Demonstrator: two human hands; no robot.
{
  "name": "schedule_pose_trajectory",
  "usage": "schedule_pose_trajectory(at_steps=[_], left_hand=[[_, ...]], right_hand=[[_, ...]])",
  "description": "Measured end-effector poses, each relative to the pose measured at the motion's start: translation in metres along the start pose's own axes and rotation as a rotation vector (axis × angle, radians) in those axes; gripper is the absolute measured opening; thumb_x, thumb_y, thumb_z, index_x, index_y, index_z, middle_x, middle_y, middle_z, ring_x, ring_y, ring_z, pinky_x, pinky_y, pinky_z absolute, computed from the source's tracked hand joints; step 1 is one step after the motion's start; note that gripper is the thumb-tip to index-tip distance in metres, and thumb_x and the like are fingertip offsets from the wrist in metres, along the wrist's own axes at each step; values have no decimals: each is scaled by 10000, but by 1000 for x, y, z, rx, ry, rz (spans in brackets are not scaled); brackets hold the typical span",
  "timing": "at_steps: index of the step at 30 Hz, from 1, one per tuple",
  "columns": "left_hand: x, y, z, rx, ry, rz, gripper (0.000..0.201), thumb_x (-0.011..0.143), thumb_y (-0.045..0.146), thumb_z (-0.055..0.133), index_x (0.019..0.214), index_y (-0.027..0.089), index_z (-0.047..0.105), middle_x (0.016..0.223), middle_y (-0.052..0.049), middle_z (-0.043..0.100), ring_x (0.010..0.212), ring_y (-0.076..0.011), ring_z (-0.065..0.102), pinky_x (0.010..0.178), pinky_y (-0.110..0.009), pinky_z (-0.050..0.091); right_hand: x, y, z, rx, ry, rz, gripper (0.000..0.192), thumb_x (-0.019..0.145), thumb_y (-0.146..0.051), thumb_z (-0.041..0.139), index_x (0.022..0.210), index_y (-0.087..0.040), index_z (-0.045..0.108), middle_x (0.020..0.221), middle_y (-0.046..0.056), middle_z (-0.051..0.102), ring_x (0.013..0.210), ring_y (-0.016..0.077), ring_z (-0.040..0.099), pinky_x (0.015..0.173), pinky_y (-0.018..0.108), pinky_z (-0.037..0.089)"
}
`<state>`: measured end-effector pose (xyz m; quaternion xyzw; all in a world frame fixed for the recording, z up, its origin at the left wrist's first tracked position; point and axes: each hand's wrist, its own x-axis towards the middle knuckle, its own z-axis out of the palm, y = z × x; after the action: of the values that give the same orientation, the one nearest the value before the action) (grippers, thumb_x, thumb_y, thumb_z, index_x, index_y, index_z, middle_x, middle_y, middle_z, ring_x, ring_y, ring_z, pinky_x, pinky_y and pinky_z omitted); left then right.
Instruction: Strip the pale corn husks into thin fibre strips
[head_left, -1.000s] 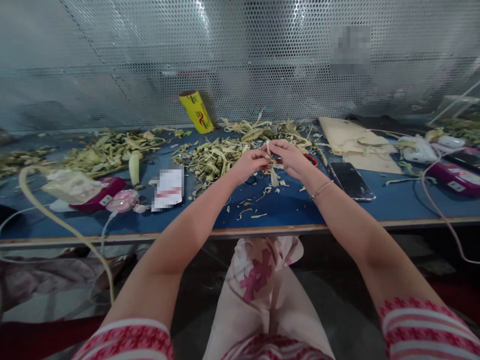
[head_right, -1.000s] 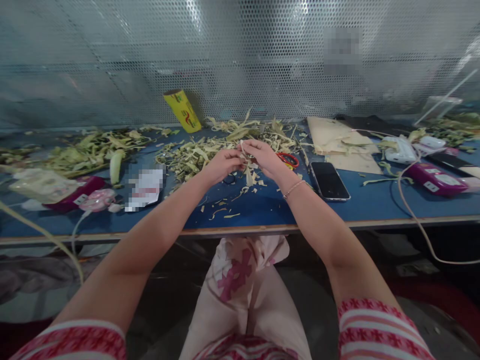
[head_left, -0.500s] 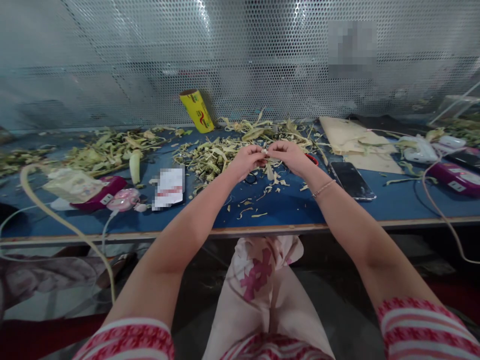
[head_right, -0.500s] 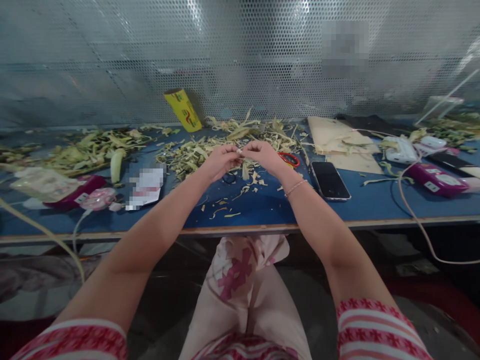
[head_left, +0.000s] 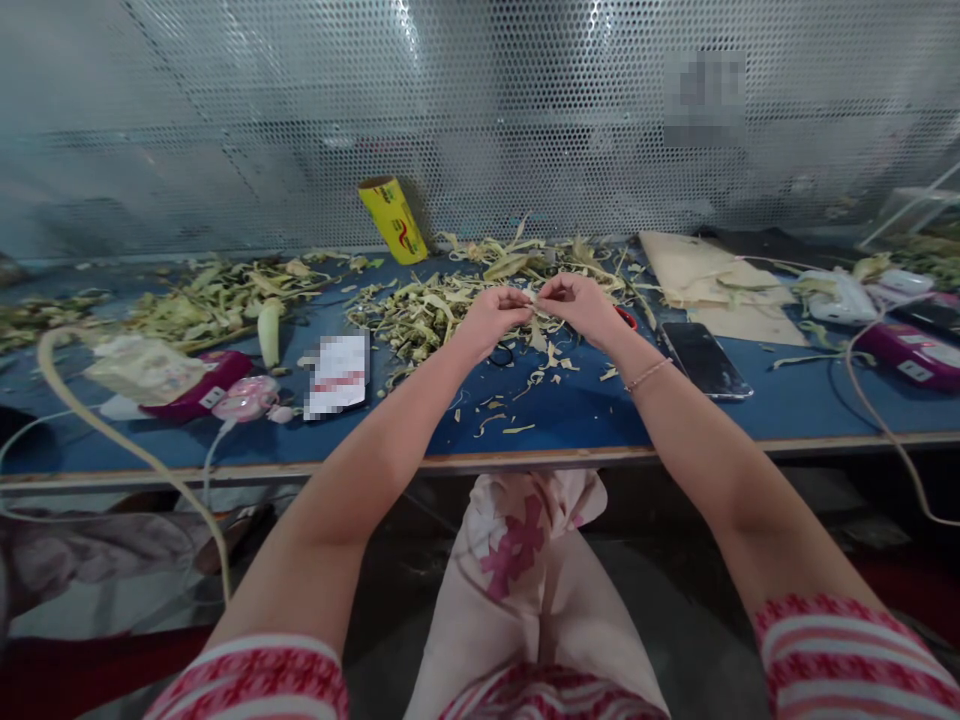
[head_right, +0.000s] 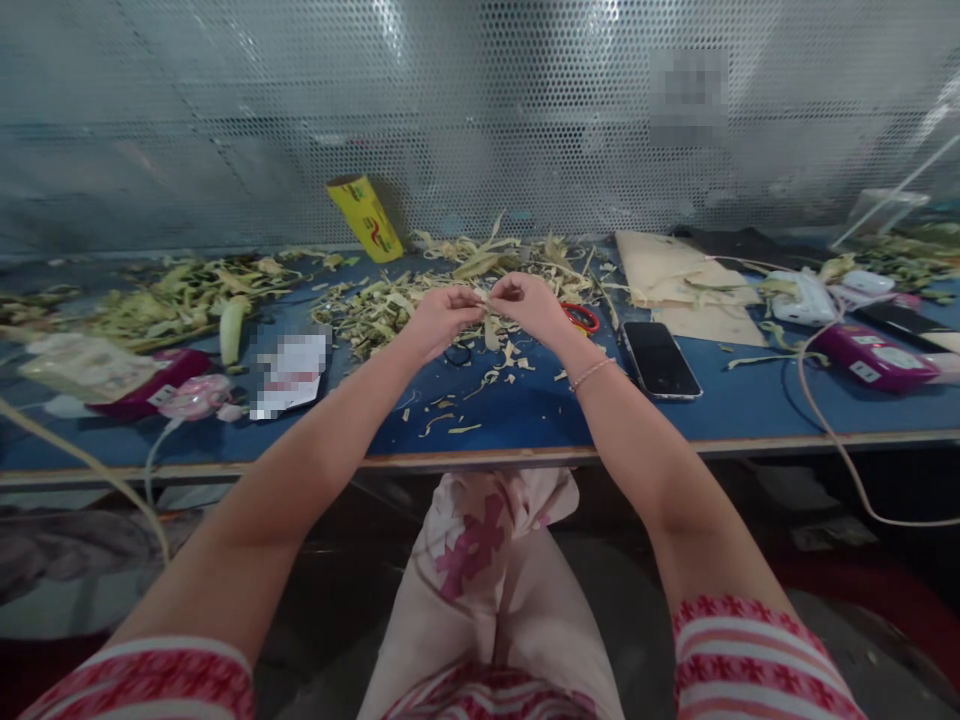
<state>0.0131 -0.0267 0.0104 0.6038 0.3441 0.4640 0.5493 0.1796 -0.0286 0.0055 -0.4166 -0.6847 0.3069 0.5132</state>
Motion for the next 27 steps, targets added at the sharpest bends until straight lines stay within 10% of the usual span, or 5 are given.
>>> schedule_pose_trajectory(at_steps=[27], left_hand=[[7, -14, -5, 158, 90, 211, 128, 680, 110, 681, 783, 155, 621, 796, -44, 656, 786, -138, 612, 819, -323, 487]], right_hand=[[0, -3, -1, -219, 8, -110, 89, 737, -257, 650, 769, -177, 673, 813, 47, 667, 769, 173, 599, 761, 345, 476]])
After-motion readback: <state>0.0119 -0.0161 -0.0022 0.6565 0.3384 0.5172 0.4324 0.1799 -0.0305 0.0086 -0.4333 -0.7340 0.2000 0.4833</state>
